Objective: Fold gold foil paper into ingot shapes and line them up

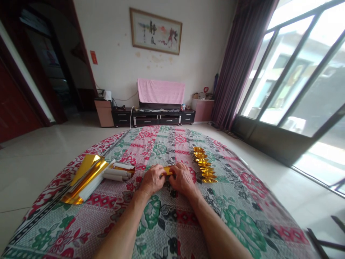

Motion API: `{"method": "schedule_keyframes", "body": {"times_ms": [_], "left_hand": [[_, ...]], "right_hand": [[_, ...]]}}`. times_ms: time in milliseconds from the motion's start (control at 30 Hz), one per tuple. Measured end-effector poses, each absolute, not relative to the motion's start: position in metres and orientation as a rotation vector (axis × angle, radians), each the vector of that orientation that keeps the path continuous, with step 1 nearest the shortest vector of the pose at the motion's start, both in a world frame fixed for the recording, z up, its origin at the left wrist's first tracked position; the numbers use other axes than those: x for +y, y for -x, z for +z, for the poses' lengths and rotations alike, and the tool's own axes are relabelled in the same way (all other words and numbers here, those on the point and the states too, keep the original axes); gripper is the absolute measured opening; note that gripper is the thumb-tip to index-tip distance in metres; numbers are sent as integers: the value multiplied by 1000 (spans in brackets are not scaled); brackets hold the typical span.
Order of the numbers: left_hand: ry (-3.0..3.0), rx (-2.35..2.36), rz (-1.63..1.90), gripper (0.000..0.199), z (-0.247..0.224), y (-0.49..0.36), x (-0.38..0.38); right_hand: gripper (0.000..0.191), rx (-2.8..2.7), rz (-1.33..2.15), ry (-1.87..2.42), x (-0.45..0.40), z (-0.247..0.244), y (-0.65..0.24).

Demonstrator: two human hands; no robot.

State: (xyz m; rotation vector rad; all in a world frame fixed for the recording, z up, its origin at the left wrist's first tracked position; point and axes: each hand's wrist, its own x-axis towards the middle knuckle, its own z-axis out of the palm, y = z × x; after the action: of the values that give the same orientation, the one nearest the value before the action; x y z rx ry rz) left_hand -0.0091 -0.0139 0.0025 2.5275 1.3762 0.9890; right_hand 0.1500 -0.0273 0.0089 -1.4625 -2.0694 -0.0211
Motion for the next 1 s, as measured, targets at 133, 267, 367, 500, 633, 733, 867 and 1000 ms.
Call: {"method": "schedule_keyframes", "body": {"times_ms": [133, 267, 367, 500, 633, 733, 867, 1000], "left_hand": [[-2494, 1386, 1012, 16, -1, 8, -10], [-2496, 1453, 981, 16, -1, 6, -3], [-2525, 1476, 889, 15, 2, 5, 4], [-2576, 1424, 774, 19, 8, 6, 13], [-2605, 1422, 795, 14, 9, 5, 15], [-2622, 1431, 819, 12, 9, 4, 13], [-2633, 1454, 847, 11, 7, 4, 9], [-2592, 1449, 879, 11, 3, 5, 8]], "right_hand": [[18, -2010, -23, 1468, -26, 7, -151], [13, -1957, -2, 1497, -21, 3, -153], [13, -1939, 16, 1498, -19, 3, -154], [14, -1946, 26, 1505, -19, 5, -154], [14, -1962, 8, 1506, -20, 4, -153], [16, -1968, -10, 1506, -20, 2, -153], [16, -1975, 13, 1522, -19, 2, -154], [17, -2030, 81, 1491, -19, 7, -158]]}}
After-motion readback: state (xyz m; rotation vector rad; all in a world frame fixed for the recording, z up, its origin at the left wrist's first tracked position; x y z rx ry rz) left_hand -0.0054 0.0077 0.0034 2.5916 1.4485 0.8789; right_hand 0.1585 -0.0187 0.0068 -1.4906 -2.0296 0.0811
